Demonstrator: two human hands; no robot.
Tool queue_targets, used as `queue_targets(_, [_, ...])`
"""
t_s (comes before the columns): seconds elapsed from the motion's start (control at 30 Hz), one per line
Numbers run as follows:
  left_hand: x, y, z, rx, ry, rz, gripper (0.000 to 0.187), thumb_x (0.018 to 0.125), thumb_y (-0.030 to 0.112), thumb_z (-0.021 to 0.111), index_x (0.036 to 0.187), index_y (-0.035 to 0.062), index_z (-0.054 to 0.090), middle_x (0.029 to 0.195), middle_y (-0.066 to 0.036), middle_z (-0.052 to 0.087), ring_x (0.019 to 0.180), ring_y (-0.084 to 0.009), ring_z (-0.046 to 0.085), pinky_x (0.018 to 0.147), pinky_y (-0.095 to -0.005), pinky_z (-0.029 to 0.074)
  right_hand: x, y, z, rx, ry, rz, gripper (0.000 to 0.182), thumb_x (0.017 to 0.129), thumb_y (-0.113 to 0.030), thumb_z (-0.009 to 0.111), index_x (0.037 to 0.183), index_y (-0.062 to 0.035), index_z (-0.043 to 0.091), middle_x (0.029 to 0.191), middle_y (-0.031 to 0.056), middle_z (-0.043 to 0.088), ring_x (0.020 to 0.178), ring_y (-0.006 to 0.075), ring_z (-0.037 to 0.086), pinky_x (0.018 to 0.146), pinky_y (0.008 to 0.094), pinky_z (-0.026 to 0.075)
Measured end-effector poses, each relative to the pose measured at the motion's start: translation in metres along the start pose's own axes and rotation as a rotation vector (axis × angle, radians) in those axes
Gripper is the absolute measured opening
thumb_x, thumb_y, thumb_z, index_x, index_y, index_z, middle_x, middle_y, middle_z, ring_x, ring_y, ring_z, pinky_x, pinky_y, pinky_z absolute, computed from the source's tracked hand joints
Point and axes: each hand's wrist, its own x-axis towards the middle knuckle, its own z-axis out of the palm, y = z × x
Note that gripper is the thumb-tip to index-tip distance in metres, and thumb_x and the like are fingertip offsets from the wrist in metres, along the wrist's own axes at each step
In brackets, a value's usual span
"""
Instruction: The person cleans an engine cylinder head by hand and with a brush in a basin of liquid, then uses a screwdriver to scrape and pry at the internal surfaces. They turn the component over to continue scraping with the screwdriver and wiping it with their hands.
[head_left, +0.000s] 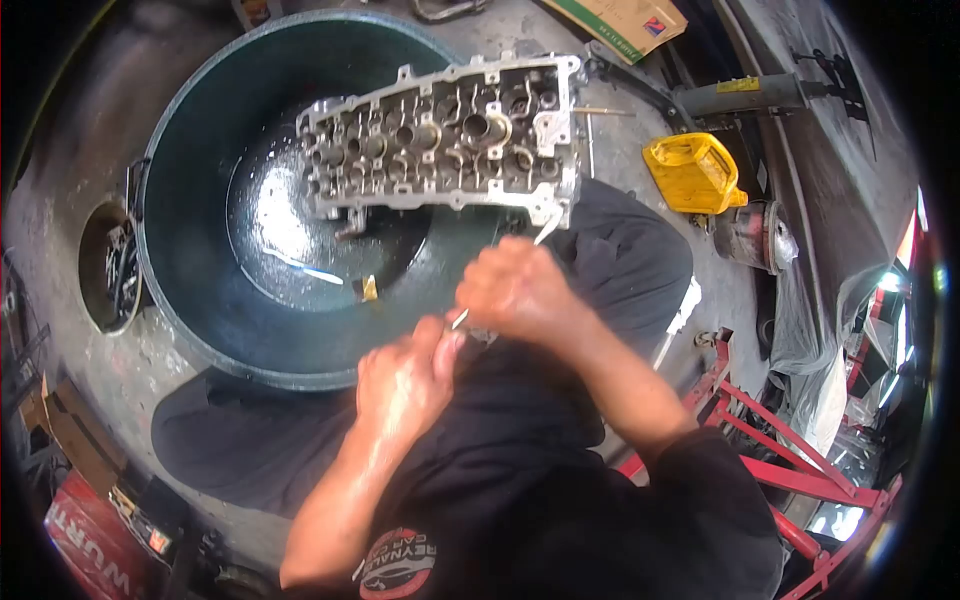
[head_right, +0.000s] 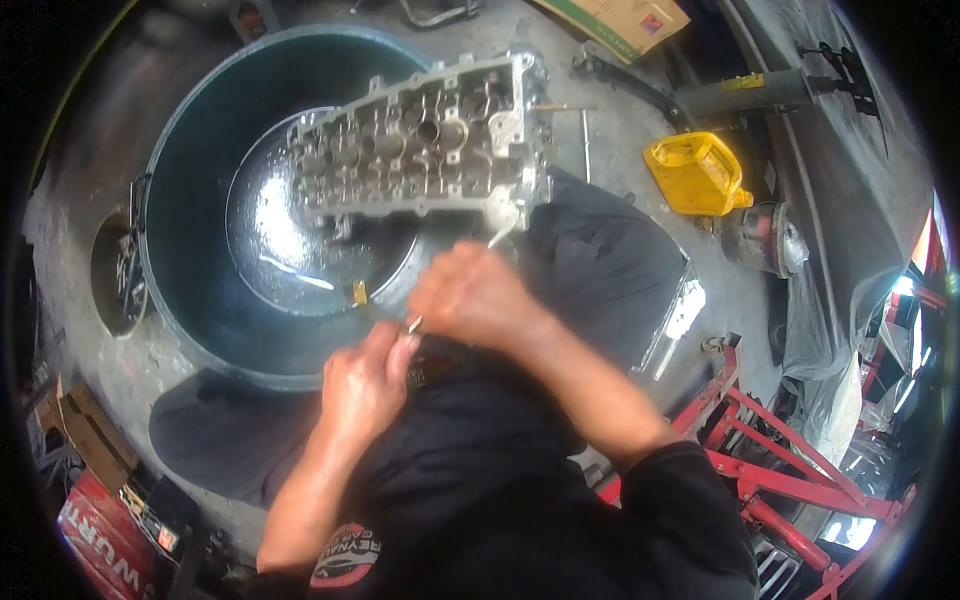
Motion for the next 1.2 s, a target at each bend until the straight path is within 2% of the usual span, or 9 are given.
queue_targets(0.07, [0.004, -0.002, -0.001, 0.029, -0.02, -0.002, 0.023, 0.101, 0.034, 0.062, 0.102, 0.0113, 0.064, 0.074, -0.016, 0.069, 0.067, -0.0422, 0.068, 0.061, -0.0545, 0.053, 0.0, 0.002, 0.0, -0.024, -0.05, 0.004, 0.022, 0.067, -0.032, 0.078, 0.067, -0.0194, 0.059, 0.067, -0.0028, 0.057, 0.068, 0.0172, 0.06, 0.061, 0.0345, 0.043])
queue_targets(0.2, [0.008, -0.003, -0.003, 0.051, -0.026, 0.003, 0.023, 0.101, 0.033, 0.062, 0.1, 0.0104, 0.063, 0.073, -0.016, 0.068, 0.067, -0.0419, 0.068, 0.062, -0.0543, 0.053, 0.004, 0.005, 0.001, 0.025, 0.008, 0.019, 0.023, 0.067, -0.031, 0.076, 0.066, -0.0197, 0.056, 0.066, -0.0028, 0.055, 0.067, 0.0164, 0.06, 0.061, 0.0341, 0.042])
queue_targets(0.33, [0.004, -0.006, 0.001, -0.009, -0.028, -0.012, 0.023, 0.1, 0.033, 0.062, 0.099, 0.0098, 0.063, 0.074, -0.017, 0.069, 0.068, -0.042, 0.068, 0.062, -0.054, 0.053, -0.002, 0.002, 0.01, -0.004, -0.034, 0.022, 0.021, 0.067, -0.03, 0.075, 0.067, -0.0205, 0.056, 0.066, -0.0035, 0.054, 0.068, 0.016, 0.059, 0.062, 0.0339, 0.042])
queue_targets(0.43, [0.008, -0.006, 0.0, -0.013, -0.021, -0.005, 0.022, 0.1, 0.032, 0.063, 0.102, 0.0102, 0.065, 0.075, -0.017, 0.069, 0.069, -0.0421, 0.068, 0.063, -0.054, 0.053, 0.007, 0.01, 0.004, 0.019, 0.008, 0.019, 0.031, 0.066, -0.035, 0.078, 0.063, -0.0185, 0.051, 0.064, -0.0024, 0.046, 0.064, 0.0172, 0.055, 0.057, 0.034, 0.04])
queue_targets(0.57, [0.007, -0.003, 0.0, -0.04, -0.006, 0.01, 0.022, 0.1, 0.032, 0.063, 0.101, 0.0098, 0.063, 0.075, -0.017, 0.069, 0.069, -0.0425, 0.068, 0.062, -0.0543, 0.052, 0.0, 0.002, 0.006, -0.063, -0.001, -0.013, 0.03, 0.065, -0.036, 0.077, 0.063, -0.0192, 0.051, 0.064, -0.0031, 0.046, 0.063, 0.0171, 0.055, 0.057, 0.0341, 0.04])
queue_targets(0.8, [0.004, -0.008, 0.002, 0.01, -0.045, -0.021, 0.022, 0.1, 0.032, 0.063, 0.1, 0.0103, 0.063, 0.074, -0.016, 0.068, 0.067, -0.0425, 0.067, 0.062, -0.0539, 0.052, -0.002, 0.004, 0.011, -0.021, -0.005, 0.003, 0.032, 0.067, -0.035, 0.078, 0.063, -0.0185, 0.051, 0.064, -0.0021, 0.048, 0.063, 0.0182, 0.055, 0.057, 0.0347, 0.04])
queue_targets(0.9, [0.016, 0.0, -0.008, 0.022, -0.037, -0.01, 0.021, 0.1, 0.032, 0.064, 0.101, 0.0107, 0.064, 0.075, -0.016, 0.069, 0.067, -0.0424, 0.068, 0.063, -0.0543, 0.053, 0.009, 0.009, -0.002, 0.007, -0.022, 0.048, 0.022, 0.067, -0.031, 0.075, 0.065, -0.0209, 0.055, 0.066, -0.004, 0.053, 0.066, 0.0164, 0.059, 0.061, 0.0338, 0.042])
queue_targets(0.93, [0.011, 0.0, -0.007, 0.03, -0.031, -0.012, 0.021, 0.1, 0.031, 0.064, 0.101, 0.0106, 0.063, 0.075, -0.016, 0.069, 0.067, -0.0418, 0.068, 0.062, -0.0544, 0.053, 0.007, 0.008, 0.004, 0.019, 0.033, 0.025, 0.033, 0.067, -0.036, 0.078, 0.061, -0.0184, 0.05, 0.064, -0.0023, 0.046, 0.062, 0.0175, 0.054, 0.057, 0.034, 0.039])
queue_targets(1.2, [0.011, 0.008, -0.014, 0.037, -0.045, -0.019, 0.021, 0.1, 0.032, 0.062, 0.101, 0.0109, 0.063, 0.076, -0.017, 0.069, 0.068, -0.0423, 0.068, 0.062, -0.0549, 0.053, 0.004, 0.002, 0.003, -0.013, 0.05, 0.021, 0.032, 0.067, -0.036, 0.078, 0.062, -0.0192, 0.051, 0.064, -0.003, 0.045, 0.062, 0.0165, 0.053, 0.056, 0.0335, 0.039])
